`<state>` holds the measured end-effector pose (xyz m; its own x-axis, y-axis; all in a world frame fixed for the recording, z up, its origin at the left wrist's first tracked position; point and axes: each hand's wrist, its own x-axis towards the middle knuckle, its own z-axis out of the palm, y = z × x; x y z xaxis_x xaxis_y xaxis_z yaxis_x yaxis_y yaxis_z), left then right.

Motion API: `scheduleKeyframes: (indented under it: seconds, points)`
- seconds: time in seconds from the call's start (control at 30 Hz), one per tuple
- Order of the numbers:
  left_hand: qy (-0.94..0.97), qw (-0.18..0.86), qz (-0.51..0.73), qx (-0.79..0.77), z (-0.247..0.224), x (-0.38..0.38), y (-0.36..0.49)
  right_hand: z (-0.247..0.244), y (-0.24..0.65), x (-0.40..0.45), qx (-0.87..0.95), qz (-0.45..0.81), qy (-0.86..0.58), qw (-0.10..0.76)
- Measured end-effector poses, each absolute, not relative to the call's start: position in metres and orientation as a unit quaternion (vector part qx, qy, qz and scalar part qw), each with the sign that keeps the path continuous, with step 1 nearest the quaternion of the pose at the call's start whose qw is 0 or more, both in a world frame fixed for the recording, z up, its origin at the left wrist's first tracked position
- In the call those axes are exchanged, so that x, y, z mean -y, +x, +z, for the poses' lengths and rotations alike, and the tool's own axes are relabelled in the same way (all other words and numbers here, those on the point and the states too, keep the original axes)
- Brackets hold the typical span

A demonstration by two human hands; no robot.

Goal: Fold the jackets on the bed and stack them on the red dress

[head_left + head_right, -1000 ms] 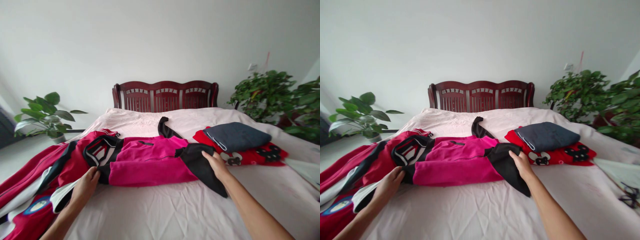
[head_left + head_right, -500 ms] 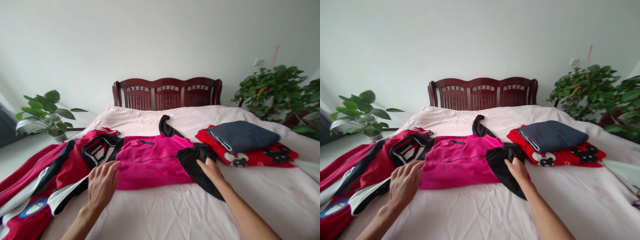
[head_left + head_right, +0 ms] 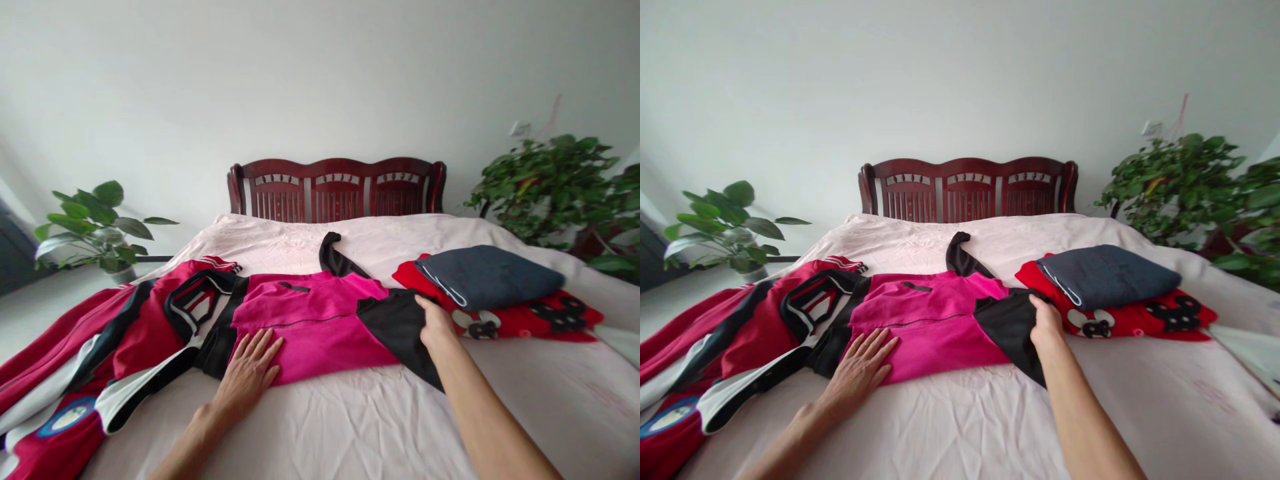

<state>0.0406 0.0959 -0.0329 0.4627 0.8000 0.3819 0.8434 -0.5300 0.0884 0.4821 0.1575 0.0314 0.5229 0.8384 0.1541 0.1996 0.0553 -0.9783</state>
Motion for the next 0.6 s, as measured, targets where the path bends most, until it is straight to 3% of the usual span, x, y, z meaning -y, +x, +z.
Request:
scheduleKeyframes:
  seconds: [0.07, 0.2, 0.27, 0.37, 0.6]
  points:
    - [-0.835, -0.006, -0.236, 0.497, -0.028, -0.096, 0.043, 0.041, 0.456, -0.151, 0.494, 0.189, -0.661, 0.533]
    - [-0.682, -0.229, -0.448, 0.531, -0.013, -0.095, 0.046, 0.041, 0.403, -0.118, 0.827, 0.125, -0.518, 0.180]
    - [-0.569, -0.351, -0.546, 0.505, -0.007, -0.094, 0.046, 0.034, 0.392, -0.101, 0.876, 0.109, -0.461, 0.093]
    - [-0.470, -0.465, -0.574, 0.483, -0.003, -0.093, 0.045, 0.023, 0.397, -0.083, 0.866, 0.076, -0.486, 0.093]
    - [-0.333, -0.569, -0.563, 0.498, 0.005, -0.107, 0.048, 0.014, 0.424, -0.062, 0.830, 0.031, -0.540, 0.134]
